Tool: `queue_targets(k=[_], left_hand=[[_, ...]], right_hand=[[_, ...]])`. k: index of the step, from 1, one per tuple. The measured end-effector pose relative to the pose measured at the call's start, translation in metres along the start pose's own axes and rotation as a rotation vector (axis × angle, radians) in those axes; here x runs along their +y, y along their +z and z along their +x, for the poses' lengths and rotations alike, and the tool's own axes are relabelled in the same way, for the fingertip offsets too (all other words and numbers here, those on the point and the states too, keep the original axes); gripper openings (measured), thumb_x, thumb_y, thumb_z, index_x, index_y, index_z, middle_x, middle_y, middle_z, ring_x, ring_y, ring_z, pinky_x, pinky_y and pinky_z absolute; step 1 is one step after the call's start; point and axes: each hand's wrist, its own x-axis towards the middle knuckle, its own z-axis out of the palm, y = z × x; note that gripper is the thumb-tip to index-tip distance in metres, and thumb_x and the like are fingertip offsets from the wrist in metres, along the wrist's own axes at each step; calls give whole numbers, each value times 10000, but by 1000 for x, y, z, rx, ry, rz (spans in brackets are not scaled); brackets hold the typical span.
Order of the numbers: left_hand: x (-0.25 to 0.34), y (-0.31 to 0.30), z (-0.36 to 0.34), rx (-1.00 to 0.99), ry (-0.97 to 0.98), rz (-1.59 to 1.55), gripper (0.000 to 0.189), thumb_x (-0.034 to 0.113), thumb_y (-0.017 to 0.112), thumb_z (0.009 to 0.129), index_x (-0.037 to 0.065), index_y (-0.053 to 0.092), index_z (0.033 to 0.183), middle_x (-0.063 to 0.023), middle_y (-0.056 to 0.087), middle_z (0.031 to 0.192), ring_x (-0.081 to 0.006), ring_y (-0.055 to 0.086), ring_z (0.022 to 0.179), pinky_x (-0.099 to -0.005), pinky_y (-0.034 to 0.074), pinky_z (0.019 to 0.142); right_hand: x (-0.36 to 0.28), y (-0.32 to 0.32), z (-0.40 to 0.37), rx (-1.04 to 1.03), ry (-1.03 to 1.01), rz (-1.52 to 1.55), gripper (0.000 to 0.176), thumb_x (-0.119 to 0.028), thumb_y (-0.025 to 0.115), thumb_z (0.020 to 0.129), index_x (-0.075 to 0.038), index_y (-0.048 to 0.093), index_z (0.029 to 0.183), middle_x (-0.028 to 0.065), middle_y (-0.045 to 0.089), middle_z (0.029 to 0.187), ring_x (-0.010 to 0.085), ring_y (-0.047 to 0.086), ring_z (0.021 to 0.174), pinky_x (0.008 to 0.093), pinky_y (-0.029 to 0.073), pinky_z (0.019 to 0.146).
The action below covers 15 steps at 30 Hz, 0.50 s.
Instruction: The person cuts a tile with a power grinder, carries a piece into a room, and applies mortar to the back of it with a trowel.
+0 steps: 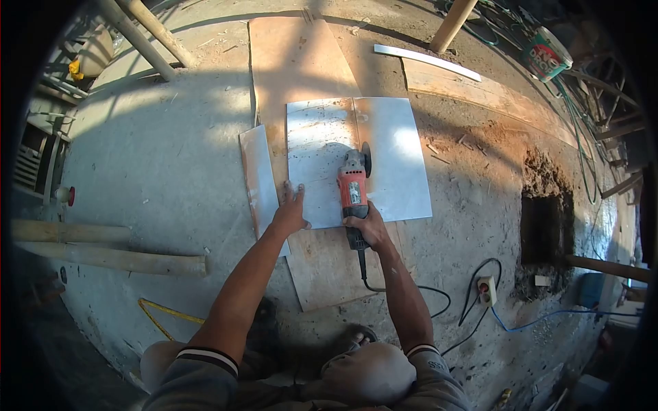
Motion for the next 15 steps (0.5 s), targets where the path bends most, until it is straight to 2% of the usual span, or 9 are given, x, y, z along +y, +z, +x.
queue_targets(k=[4, 7, 9, 10, 15], left_hand=[[-2, 1, 2, 14, 7, 34, 1151, 202, 836, 553, 39, 103, 1425, -305, -19, 1447, -417, 102, 1351, -390, 284, 1066], [-1, 1, 1, 6, 10, 29, 1149, 206, 836, 554, 36, 104, 1424, -310, -19, 1445, -416, 110, 1350, -393, 292, 1061], [-2, 0, 1, 2, 19, 22, 1148, 208, 836, 555, 34, 105, 1423, -315, -20, 1442, -415, 113, 1350, -395, 294, 1060], [-2, 0, 1, 12, 22, 23, 1149, 210, 837, 554, 31, 105, 1422, -320, -20, 1440, -414, 109, 1351, -393, 286, 1064], [-4, 1, 4, -12, 19, -28, 1156, 213, 840, 551, 22, 101, 1420, -333, -20, 1434, -416, 82, 1355, -386, 252, 1080]], right_hand=[[-28, 2, 23, -26, 15, 62, 604, -150, 731, 608, 56, 454, 1103, 117, 579, 869, 189, 570, 729, 305, 480, 667], [-25, 3, 16, -38, 35, 88, 594, -144, 726, 616, 53, 450, 1104, 110, 574, 856, 182, 568, 711, 296, 480, 648], [-14, 5, 5, -6, -3, 28, 615, -154, 733, 612, 49, 444, 1116, 113, 571, 861, 186, 569, 718, 300, 481, 661], [-11, 4, -6, 6, -4, -5, 655, -172, 745, 606, 52, 433, 1136, 126, 580, 892, 204, 577, 766, 309, 480, 707], [14, 2, -51, 13, 38, -98, 697, -213, 740, 607, 61, 423, 1164, 158, 595, 968, 237, 581, 866, 329, 466, 783]])
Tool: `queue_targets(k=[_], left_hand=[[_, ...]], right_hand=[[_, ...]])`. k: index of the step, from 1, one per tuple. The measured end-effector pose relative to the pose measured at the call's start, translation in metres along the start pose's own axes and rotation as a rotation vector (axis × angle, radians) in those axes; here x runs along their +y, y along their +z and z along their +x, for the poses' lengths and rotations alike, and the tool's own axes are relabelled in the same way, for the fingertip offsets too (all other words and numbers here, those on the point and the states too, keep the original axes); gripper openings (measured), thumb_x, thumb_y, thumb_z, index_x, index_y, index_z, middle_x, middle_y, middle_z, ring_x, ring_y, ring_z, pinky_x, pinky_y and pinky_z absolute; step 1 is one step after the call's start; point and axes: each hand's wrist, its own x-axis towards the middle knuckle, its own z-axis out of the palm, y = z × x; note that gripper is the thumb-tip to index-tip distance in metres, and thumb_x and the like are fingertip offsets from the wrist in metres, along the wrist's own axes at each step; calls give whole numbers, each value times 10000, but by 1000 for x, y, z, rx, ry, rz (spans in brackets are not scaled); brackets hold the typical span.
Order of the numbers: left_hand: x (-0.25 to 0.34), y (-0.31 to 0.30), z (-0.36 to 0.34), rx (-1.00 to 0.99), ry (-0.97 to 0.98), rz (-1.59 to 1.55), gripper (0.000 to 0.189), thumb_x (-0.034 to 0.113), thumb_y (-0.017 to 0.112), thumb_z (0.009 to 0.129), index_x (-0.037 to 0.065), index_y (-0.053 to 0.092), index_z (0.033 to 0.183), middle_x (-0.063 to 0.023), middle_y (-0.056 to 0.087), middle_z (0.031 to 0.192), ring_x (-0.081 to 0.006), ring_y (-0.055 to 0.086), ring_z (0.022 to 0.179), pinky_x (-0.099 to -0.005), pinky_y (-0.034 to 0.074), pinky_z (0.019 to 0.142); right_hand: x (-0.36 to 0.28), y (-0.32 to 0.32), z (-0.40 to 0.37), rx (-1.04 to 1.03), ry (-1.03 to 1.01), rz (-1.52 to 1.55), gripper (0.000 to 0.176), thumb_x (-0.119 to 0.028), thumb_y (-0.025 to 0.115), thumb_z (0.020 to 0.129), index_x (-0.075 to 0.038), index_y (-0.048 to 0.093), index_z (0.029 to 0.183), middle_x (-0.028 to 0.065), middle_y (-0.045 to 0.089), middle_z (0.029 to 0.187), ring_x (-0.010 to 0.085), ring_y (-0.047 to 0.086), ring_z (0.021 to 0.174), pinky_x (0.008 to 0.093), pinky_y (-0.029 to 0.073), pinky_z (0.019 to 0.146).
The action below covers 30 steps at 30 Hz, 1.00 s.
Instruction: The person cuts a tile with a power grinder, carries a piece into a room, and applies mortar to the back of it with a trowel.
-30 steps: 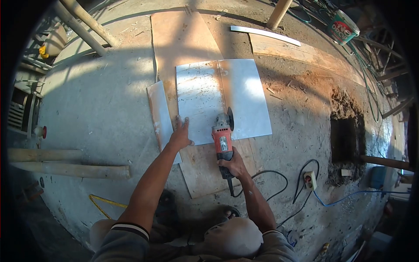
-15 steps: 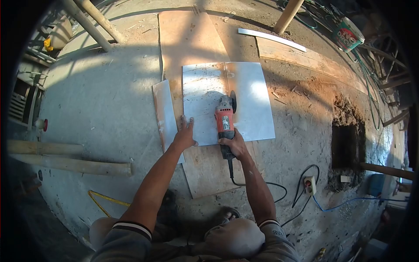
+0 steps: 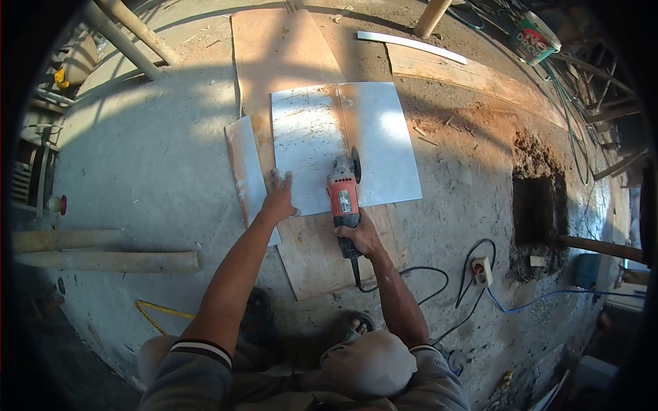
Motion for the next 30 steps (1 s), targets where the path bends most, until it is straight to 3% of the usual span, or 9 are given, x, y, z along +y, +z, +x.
queue_targets(k=[2, 3, 5, 23, 30], left_hand=[[-1, 2, 0, 37, 20, 108, 1154, 240, 833, 570, 23, 87, 1423, -337, -37, 1430, -432, 184, 1327, -388, 350, 1024], [-1, 2, 0, 37, 22, 108, 1154, 240, 833, 570, 23, 87, 1423, -337, -37, 1430, -432, 184, 1327, -388, 350, 1024], [-1, 1, 0, 19, 12, 34, 1150, 225, 835, 558, 21, 103, 1421, -332, -23, 1435, -419, 60, 1357, -390, 238, 1084], [-3, 5, 3, 26, 6, 60, 1181, 239, 839, 547, 29, 79, 1426, -325, -33, 1438, -425, 75, 1354, -394, 262, 1075], [1, -1, -1, 19, -1, 48, 1157, 218, 839, 551, 21, 102, 1420, -325, -27, 1437, -420, 77, 1354, -388, 273, 1071]], right_hand=[[12, 0, -14, -7, 2, -6, 705, -235, 733, 604, 55, 425, 1168, 164, 590, 975, 241, 581, 868, 333, 466, 782], [15, 0, -21, -2, 6, -32, 708, -245, 730, 600, 52, 424, 1166, 164, 588, 979, 247, 580, 870, 334, 466, 783], [25, 0, -33, -9, 20, -36, 707, -245, 727, 601, 52, 424, 1166, 163, 587, 979, 246, 580, 868, 335, 466, 783], [61, 2, -109, -26, 73, 40, 703, -202, 714, 622, 41, 408, 1207, 125, 577, 981, 204, 566, 870, 323, 463, 794], [6, -17, -52, -24, 0, 37, 731, -167, 755, 613, 34, 393, 1216, 116, 571, 954, 200, 570, 831, 320, 481, 763]])
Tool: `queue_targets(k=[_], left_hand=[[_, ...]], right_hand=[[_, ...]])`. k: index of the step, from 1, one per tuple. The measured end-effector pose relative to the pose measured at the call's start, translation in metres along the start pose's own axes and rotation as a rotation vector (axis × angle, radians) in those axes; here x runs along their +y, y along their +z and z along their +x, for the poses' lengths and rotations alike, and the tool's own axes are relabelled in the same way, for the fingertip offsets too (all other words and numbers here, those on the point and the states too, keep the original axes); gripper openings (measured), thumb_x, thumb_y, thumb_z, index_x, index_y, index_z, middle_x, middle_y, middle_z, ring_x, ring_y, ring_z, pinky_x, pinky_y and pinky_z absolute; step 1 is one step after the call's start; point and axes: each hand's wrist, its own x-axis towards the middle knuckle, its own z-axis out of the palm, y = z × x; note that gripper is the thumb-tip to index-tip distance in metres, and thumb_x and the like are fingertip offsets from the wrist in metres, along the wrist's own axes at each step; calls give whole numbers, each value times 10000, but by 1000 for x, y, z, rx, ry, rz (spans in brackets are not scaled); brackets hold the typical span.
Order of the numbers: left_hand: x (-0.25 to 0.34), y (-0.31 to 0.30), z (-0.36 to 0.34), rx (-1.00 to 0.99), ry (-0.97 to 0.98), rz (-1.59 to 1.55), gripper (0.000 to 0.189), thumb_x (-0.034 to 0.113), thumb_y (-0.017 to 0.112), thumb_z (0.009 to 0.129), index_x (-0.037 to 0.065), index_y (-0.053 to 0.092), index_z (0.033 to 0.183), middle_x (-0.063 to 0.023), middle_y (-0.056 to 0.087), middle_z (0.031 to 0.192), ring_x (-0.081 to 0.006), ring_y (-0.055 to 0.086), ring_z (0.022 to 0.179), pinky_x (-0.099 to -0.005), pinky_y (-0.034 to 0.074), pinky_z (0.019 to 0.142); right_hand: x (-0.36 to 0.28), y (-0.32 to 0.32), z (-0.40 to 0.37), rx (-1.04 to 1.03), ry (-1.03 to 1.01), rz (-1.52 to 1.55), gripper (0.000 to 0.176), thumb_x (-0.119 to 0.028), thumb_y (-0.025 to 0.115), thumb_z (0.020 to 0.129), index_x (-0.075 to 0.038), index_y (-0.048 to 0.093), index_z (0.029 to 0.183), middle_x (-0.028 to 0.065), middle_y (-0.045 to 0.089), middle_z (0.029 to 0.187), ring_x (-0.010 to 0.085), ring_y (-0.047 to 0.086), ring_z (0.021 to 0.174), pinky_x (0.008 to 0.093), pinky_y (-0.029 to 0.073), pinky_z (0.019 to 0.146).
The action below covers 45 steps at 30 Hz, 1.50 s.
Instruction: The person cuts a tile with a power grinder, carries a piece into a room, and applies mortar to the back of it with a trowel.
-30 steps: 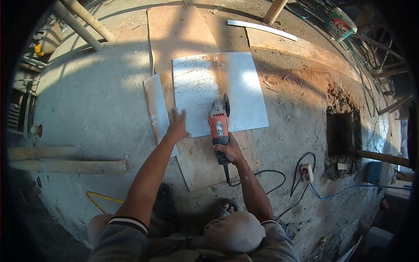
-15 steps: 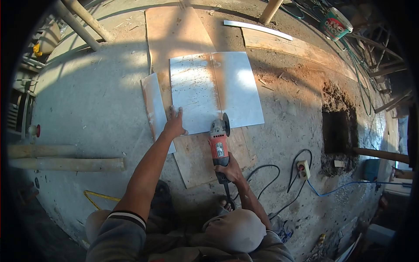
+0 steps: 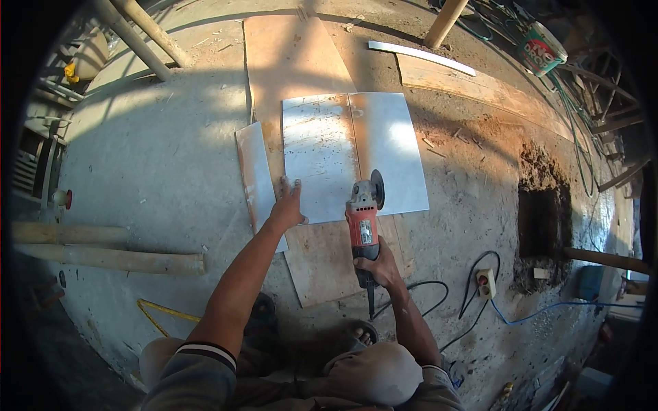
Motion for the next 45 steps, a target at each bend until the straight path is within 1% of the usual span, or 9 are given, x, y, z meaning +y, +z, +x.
queue_targets(k=[1, 7, 14, 18, 22, 24, 33, 35, 45], left_hand=[[0, 0, -1, 5, 5, -4, 1149, 217, 838, 554, 19, 108, 1419, -325, -22, 1437, -419, 77, 1354, -388, 274, 1070], [2, -3, -5, 11, 14, -19, 1127, 216, 833, 567, 19, 119, 1417, -320, -9, 1439, -413, 80, 1356, -389, 284, 1065], [6, -6, -6, -25, -17, -20, 1107, 203, 819, 591, 23, 106, 1419, -311, -17, 1443, -403, 92, 1356, -384, 322, 1042], [10, -12, -7, -76, -41, -54, 1102, 195, 815, 597, 22, 100, 1418, -307, -28, 1445, -398, 96, 1357, -386, 334, 1034], [11, -9, -7, -47, -22, -42, 1107, 192, 816, 599, 25, 92, 1419, -303, -41, 1447, -393, 90, 1359, -380, 323, 1042], [10, -9, -8, -38, -23, -23, 1110, 192, 817, 601, 27, 87, 1420, -302, -42, 1447, -393, 81, 1361, -378, 316, 1046], [12, -10, -7, -65, -43, -39, 1114, 196, 818, 607, 31, 76, 1422, -297, -44, 1450, -397, 39, 1364, -377, 288, 1062], [11, -8, -8, -9, 3, 20, 1093, 195, 815, 607, 18, 100, 1415, -320, -15, 1435, -424, 171, 1333, -380, 383, 999], [9, -5, -6, 11, 8, 46, 1104, 193, 818, 601, 20, 95, 1417, -318, -13, 1436, -422, 174, 1333, -382, 382, 999]], right_hand=[[-18, -4, 20, -24, 12, 23, 742, -166, 754, 612, 38, 387, 1225, 117, 571, 945, 195, 573, 813, 312, 487, 740], [-73, -16, 166, 5, -200, -87, 619, -192, 733, 609, 55, 459, 1106, 138, 601, 876, 211, 589, 734, 312, 487, 688], [-101, -2, 278, 8, -278, 90, 506, -176, 728, 626, 31, 522, 1039, 104, 612, 850, 181, 589, 748, 297, 483, 694], [-110, 1, 288, 11, -311, 94, 517, -177, 737, 628, 13, 520, 1057, 97, 620, 872, 185, 590, 772, 299, 482, 717], [-102, 3, 296, 87, -312, 9, 550, -167, 741, 625, 6, 504, 1091, 99, 620, 889, 199, 590, 781, 311, 479, 730], [-103, 4, 296, 54, -305, 66, 533, -142, 746, 612, -3, 518, 1073, 77, 599, 866, 159, 575, 724, 293, 490, 665], [-104, 4, 300, 17, -280, 95, 518, -133, 747, 616, -8, 525, 1066, 74, 597, 851, 164, 574, 702, 298, 490, 648], [-106, 3, 297, 13, -264, 99, 513, -128, 746, 617, -9, 526, 1065, 75, 596, 848, 164, 574, 699, 298, 490, 644], [-108, 5, 304, 10, -270, 119, 487, -106, 741, 618, -6, 525, 1044, 81, 594, 822, 172, 576, 660, 301, 491, 608]])
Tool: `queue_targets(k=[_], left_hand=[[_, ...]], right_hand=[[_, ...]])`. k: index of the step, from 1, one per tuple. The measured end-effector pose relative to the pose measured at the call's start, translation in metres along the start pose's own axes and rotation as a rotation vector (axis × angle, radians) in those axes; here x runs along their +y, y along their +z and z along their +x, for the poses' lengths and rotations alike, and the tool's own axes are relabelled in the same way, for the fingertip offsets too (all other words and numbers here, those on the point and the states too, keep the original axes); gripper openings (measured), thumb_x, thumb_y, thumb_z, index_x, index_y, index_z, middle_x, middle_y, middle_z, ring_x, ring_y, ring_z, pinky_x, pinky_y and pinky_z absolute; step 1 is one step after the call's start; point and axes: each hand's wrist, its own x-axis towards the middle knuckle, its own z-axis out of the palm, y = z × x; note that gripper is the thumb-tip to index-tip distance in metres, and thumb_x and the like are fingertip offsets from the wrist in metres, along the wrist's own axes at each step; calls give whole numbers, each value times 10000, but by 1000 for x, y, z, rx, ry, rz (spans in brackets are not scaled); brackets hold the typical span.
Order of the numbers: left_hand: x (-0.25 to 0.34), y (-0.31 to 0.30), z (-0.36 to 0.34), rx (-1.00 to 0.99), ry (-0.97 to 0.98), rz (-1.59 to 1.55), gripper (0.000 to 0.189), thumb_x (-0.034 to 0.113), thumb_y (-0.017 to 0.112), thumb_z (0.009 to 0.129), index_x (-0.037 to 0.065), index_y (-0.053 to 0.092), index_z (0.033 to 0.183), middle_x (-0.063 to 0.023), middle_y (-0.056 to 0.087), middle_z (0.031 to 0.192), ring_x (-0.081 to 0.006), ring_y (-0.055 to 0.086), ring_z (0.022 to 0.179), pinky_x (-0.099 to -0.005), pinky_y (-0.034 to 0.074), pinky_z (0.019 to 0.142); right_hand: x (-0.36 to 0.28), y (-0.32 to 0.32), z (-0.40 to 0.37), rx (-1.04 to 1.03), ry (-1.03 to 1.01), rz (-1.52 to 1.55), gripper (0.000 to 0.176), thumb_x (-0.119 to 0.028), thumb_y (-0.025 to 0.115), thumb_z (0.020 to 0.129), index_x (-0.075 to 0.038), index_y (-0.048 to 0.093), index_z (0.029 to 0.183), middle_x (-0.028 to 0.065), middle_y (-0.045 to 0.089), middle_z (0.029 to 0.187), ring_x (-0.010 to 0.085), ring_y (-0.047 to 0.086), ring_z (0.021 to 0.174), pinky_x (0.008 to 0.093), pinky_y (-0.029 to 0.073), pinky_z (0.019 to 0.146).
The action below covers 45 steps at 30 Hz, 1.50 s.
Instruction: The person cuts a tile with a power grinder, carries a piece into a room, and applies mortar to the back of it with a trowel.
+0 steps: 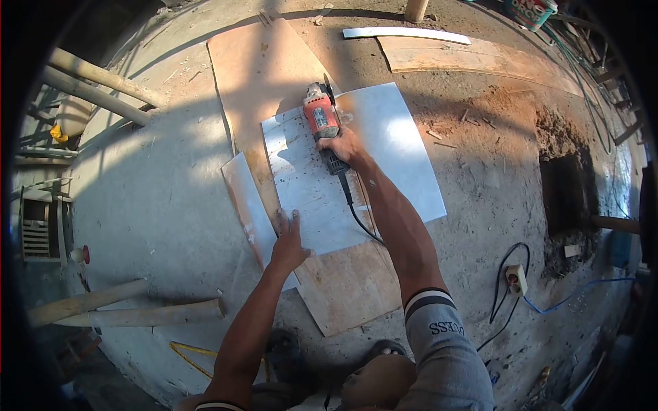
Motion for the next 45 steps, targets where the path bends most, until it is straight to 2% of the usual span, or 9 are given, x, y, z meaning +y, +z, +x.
queue_targets(k=[4, 6, 14, 22, 25, 34, 36, 38, 45], left_hand=[[1, -3, 0, -18, -14, -17, 1102, 196, 822, 596, 24, 106, 1416, -319, -17, 1436, -426, 187, 1328, -386, 383, 997], [1, -2, -1, -21, -16, -35, 1102, 195, 823, 594, 25, 110, 1416, -319, -18, 1436, -427, 191, 1326, -388, 383, 997], [-3, 2, -1, 19, 15, 3, 1098, 184, 822, 592, 24, 113, 1416, -329, -24, 1433, -434, 160, 1333, -387, 354, 1016], [-1, -1, -1, -3, -1, -51, 1089, 186, 812, 608, 24, 103, 1419, -325, -32, 1435, -431, 161, 1334, -384, 366, 1007], [2, -5, -2, -47, -28, -66, 1086, 184, 807, 617, 27, 94, 1421, -320, -45, 1437, -429, 161, 1334, -385, 374, 1003], [1, -1, 1, -38, -27, -2, 1086, 177, 800, 628, 34, 77, 1426, -309, -81, 1439, -427, 161, 1335, -393, 395, 986], [2, -4, 0, -31, -25, 3, 1084, 175, 799, 630, 34, 77, 1426, -309, -78, 1439, -425, 162, 1335, -391, 394, 987], [2, -7, 0, -86, -43, -72, 1122, 203, 814, 600, 18, 73, 1422, -323, -57, 1437, -421, 23, 1357, -394, 279, 1065], [-1, -1, 1, -63, -37, -101, 1110, 203, 820, 586, 20, 110, 1420, -322, -29, 1438, -418, 10, 1359, -392, 264, 1072]], right_hand=[[-4, -1, -26, -27, 71, 19, 496, -108, 738, 612, 0, 519, 1044, 81, 593, 816, 170, 576, 659, 300, 490, 605], [-4, -1, -50, -27, 116, -40, 537, -173, 739, 613, 24, 508, 1057, 113, 615, 849, 221, 594, 709, 320, 494, 656], [15, -5, -104, 13, 56, -117, 581, -190, 745, 591, 50, 504, 1062, 134, 614, 854, 223, 601, 737, 321, 494, 688], [-5, -2, -42, -59, 96, 83, 410, -113, 719, 617, 11, 540, 965, 82, 600, 766, 159, 573, 635, 292, 481, 576], [-7, 0, -22, -46, 81, 114, 383, -107, 711, 632, 4, 547, 959, 79, 600, 761, 163, 575, 640, 295, 481, 585], [-20, 0, -6, -55, 89, 66, 428, -104, 707, 635, 13, 539, 1011, 81, 595, 782, 168, 571, 616, 306, 488, 557], [-18, 1, -13, -62, 88, 96, 422, -106, 705, 638, 14, 539, 1007, 82, 593, 779, 169, 571, 612, 305, 487, 557], [-9, 2, -27, -52, 83, 109, 431, -118, 706, 636, 17, 530, 1005, 84, 589, 783, 168, 571, 620, 299, 487, 570], [6, -2, -128, -14, 163, -59, 532, -155, 741, 596, 53, 499, 1023, 114, 606, 797, 192, 594, 663, 307, 492, 619]])
